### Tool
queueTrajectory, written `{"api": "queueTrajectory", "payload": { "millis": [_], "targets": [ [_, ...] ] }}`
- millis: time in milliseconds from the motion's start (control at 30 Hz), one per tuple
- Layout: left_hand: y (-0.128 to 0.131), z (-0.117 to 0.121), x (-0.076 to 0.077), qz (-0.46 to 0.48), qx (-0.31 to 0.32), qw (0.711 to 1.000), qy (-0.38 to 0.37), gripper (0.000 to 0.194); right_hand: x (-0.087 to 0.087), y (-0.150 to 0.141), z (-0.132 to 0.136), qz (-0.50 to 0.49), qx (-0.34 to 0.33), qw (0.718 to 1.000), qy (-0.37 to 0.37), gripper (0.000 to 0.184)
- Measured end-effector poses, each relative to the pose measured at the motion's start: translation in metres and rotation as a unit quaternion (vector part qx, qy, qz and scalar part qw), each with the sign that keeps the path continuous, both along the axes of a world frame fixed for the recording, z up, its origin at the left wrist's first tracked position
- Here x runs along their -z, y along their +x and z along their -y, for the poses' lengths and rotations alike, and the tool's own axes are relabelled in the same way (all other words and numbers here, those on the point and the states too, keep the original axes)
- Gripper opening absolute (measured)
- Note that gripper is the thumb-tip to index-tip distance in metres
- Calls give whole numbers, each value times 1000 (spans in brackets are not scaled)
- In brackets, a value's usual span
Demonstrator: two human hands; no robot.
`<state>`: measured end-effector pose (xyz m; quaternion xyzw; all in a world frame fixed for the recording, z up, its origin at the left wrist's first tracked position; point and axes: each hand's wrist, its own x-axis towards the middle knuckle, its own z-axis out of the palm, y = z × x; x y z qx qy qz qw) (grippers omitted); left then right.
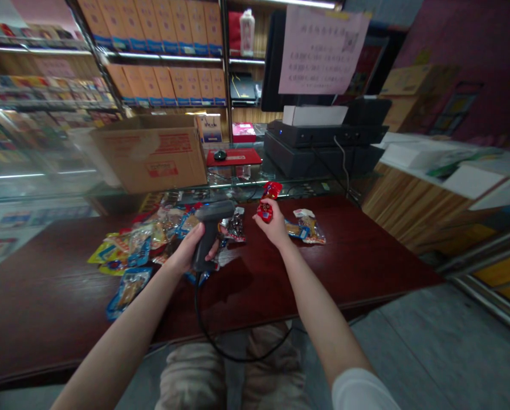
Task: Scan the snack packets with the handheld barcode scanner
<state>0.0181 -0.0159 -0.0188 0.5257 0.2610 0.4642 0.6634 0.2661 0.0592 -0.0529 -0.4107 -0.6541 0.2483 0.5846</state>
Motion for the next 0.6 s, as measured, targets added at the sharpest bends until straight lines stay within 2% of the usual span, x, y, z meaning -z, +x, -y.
{"api": "queueTrajectory", "payload": {
  "millis": [67, 133, 233, 333, 600],
  "targets": [
    [0, 0, 0, 7, -1, 1000, 4, 66, 0, 0, 1, -1, -22, 1000, -15, 51],
    [0, 0, 0, 8, 1, 1000, 8, 65, -1, 0, 2, -11, -35, 999, -26, 43],
    [0, 0, 1, 5, 6, 1000, 7, 65, -3, 0, 5, 18, 18, 1000, 4, 35],
    [0, 0, 0, 15, 7, 1000, 9, 64, -4, 0, 6, 64, 75, 995, 35, 36],
    [1, 2, 0, 9, 7, 1000, -5, 64, 3, 6, -2, 87, 125, 987, 42, 40]
  ]
}}
